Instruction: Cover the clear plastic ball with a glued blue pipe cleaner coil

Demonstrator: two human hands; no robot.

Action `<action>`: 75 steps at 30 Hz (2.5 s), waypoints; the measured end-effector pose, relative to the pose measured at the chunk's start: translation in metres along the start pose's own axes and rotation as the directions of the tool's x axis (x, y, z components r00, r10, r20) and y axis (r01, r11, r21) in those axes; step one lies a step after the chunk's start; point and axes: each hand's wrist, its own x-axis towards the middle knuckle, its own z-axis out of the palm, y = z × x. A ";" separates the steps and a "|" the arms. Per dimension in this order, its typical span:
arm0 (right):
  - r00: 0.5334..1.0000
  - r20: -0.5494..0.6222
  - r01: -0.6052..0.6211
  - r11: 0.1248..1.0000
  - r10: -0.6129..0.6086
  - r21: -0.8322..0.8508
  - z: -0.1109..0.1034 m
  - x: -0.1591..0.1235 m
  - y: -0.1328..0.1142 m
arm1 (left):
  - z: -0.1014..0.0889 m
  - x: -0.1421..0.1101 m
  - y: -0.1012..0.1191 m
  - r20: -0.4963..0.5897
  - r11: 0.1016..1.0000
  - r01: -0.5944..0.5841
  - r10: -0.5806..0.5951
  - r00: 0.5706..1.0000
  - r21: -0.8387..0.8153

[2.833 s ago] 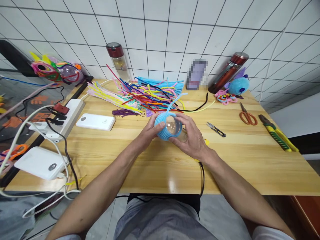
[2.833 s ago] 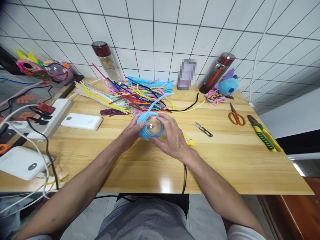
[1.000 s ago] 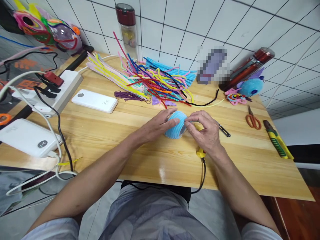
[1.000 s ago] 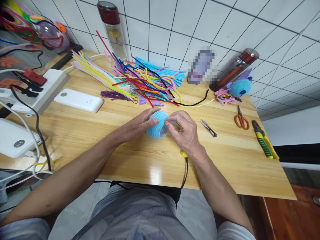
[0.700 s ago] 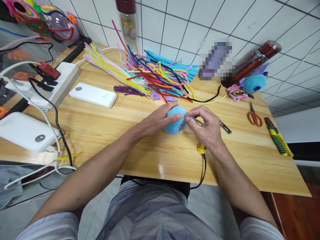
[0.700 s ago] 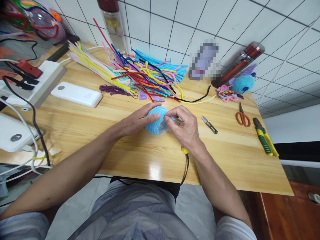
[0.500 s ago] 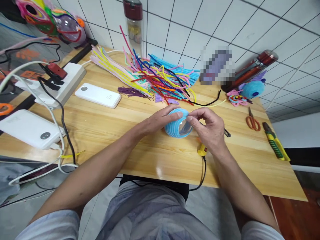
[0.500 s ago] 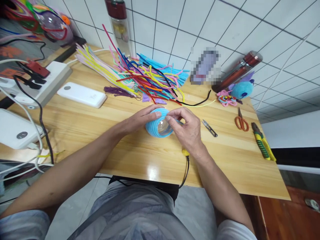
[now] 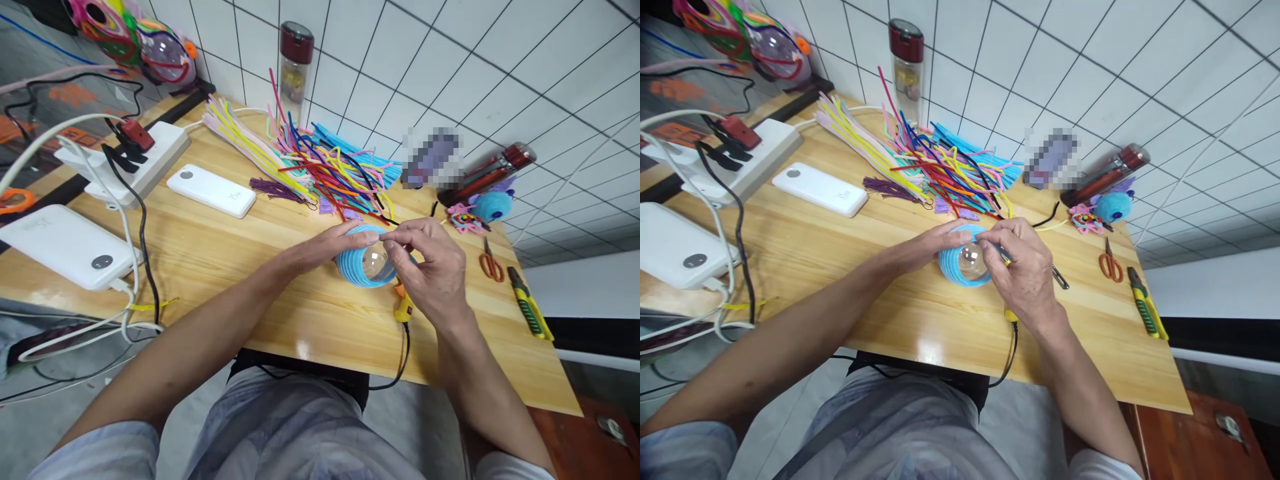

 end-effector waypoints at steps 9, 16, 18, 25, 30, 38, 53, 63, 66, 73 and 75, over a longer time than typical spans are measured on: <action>0.996 0.087 0.010 1.000 -0.012 0.023 -0.006 -0.005 0.007 | 0.004 0.003 -0.001 -0.081 0.997 0.012 -0.006 0.997 0.072; 0.996 0.085 0.025 0.998 -0.030 0.049 -0.005 -0.015 0.017 | 0.003 -0.003 0.006 -0.031 0.989 0.042 -0.038 0.999 0.138; 0.995 0.089 0.044 0.997 -0.049 0.059 -0.004 -0.017 0.019 | 0.004 -0.004 0.010 -0.038 0.984 0.051 -0.046 0.998 0.171; 0.999 0.047 0.011 0.999 -0.013 0.038 -0.003 -0.030 0.028 | 0.007 -0.002 0.011 -0.077 0.972 0.029 -0.011 0.997 0.232; 0.999 0.039 -0.013 0.997 0.011 0.070 0.001 -0.037 0.031 | 0.005 -0.001 0.005 -0.076 0.967 0.019 0.000 0.997 0.254; 0.997 0.079 -0.034 0.995 0.027 0.089 0.003 -0.040 0.031 | 0.002 -0.001 0.003 -0.055 0.973 0.022 -0.010 0.998 0.229; 0.999 0.049 -0.006 0.998 0.003 0.067 0.013 -0.046 0.026 | 0.006 -0.001 0.003 -0.145 0.972 0.095 -0.065 0.987 0.214; 0.997 0.081 -0.002 0.999 -0.002 0.044 0.015 -0.049 0.029 | 0.007 -0.002 0.005 -0.181 0.976 0.088 -0.052 0.982 0.200; 0.996 0.083 0.010 0.999 -0.013 0.032 0.017 -0.050 0.028 | 0.008 -0.002 0.005 -0.181 0.974 0.086 -0.048 0.982 0.208; 0.998 -0.048 -0.041 0.999 0.040 -0.020 0.029 -0.046 0.021 | 0.015 -0.002 -0.003 -0.236 0.952 0.032 0.043 0.971 0.304; 0.996 -0.081 -0.048 0.998 0.045 -0.038 0.031 -0.044 0.020 | 0.017 -0.002 -0.005 -0.252 0.943 0.017 0.071 0.965 0.332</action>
